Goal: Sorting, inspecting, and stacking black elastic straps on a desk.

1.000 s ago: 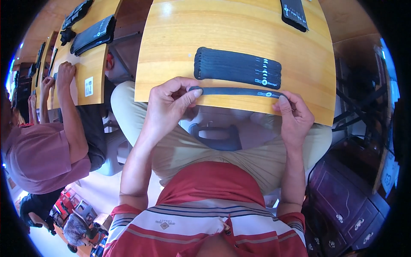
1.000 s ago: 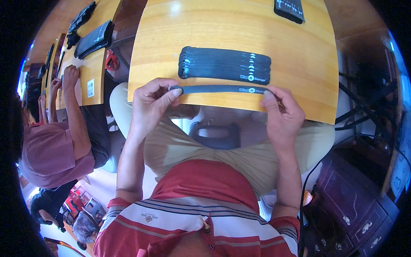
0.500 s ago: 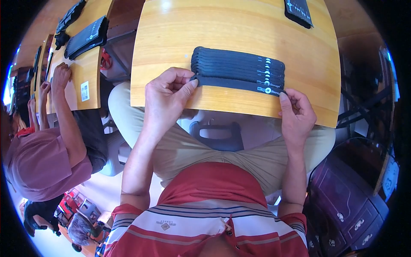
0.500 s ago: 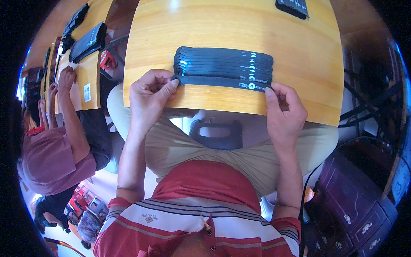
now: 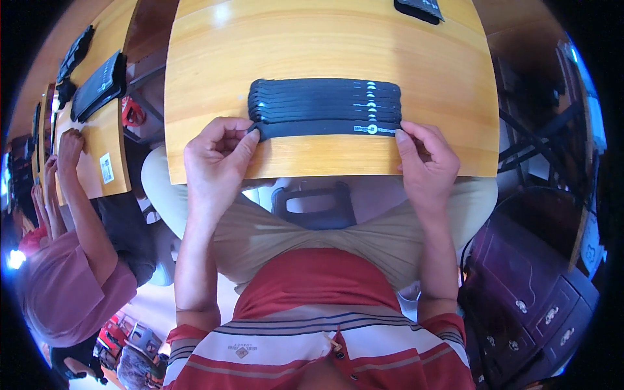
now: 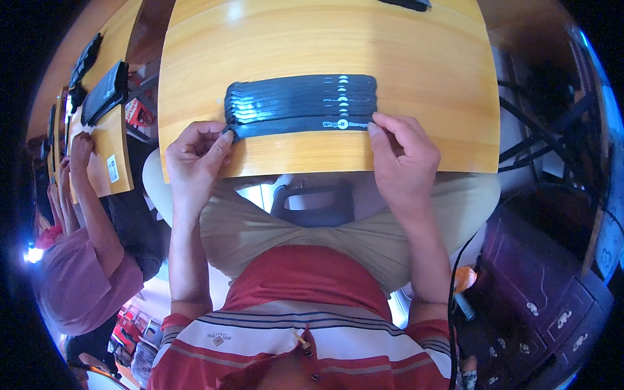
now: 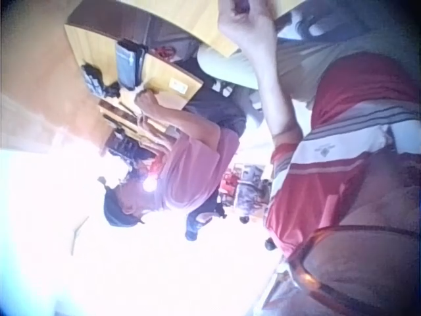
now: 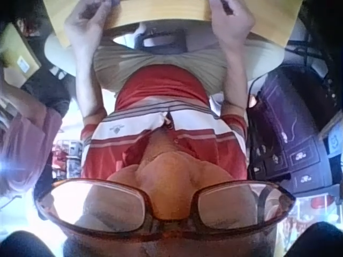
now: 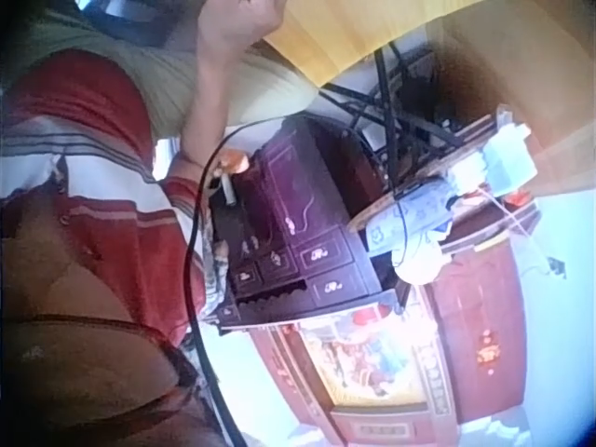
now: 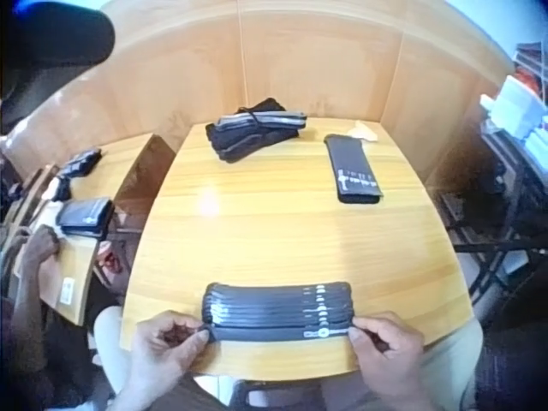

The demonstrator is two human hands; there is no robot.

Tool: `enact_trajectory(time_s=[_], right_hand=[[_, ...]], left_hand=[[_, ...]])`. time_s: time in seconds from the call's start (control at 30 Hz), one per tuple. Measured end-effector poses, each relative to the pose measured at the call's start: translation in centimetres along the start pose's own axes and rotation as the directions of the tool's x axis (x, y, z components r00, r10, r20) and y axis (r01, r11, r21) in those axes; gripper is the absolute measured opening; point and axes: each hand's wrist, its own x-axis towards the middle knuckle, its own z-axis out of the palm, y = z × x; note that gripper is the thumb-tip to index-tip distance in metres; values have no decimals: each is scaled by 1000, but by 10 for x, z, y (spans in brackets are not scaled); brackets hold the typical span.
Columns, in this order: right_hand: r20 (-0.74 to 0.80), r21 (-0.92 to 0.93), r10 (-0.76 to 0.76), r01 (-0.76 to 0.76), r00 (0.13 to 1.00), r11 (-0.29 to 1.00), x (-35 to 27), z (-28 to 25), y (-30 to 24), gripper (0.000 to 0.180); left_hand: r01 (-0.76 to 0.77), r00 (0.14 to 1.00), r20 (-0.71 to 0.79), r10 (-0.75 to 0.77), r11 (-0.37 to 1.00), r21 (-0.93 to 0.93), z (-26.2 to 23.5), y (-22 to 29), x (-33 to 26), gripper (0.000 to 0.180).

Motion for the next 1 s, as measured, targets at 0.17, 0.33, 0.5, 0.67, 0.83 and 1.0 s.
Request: enact_trajectory(time_s=[0.17,0.33,0.5,0.67,0.83,1.0], right_hand=[[13,-65,-47,47,999,997,3,0,-1,11],[-14,-25,3,-3,1000,1000,0,0,6,10],[-26,39,27,-26,999,999,1,3,7,12],[-24,40,24,-23,999,999,1,3,7,13],[-62,43,-4,6,998,999,2,4,10,13],[-43,43,36,-34,998,999,2,3,8,13]], left_hand=[[19,1000,1,-19,1000,-6,-2,-2,1,12],[-1,1000,25,0,1000,15,-1,-1,3,10],[13,1000,1,-13,1000,8,-1,-2,2,9],[14,1000,3,-14,1000,11,-1,-1,2,7],[18,1000,-6,-18,1000,19,-1,-1,2,7],[2,1000,-7,-1,998,65,-1,-1,2,8]])
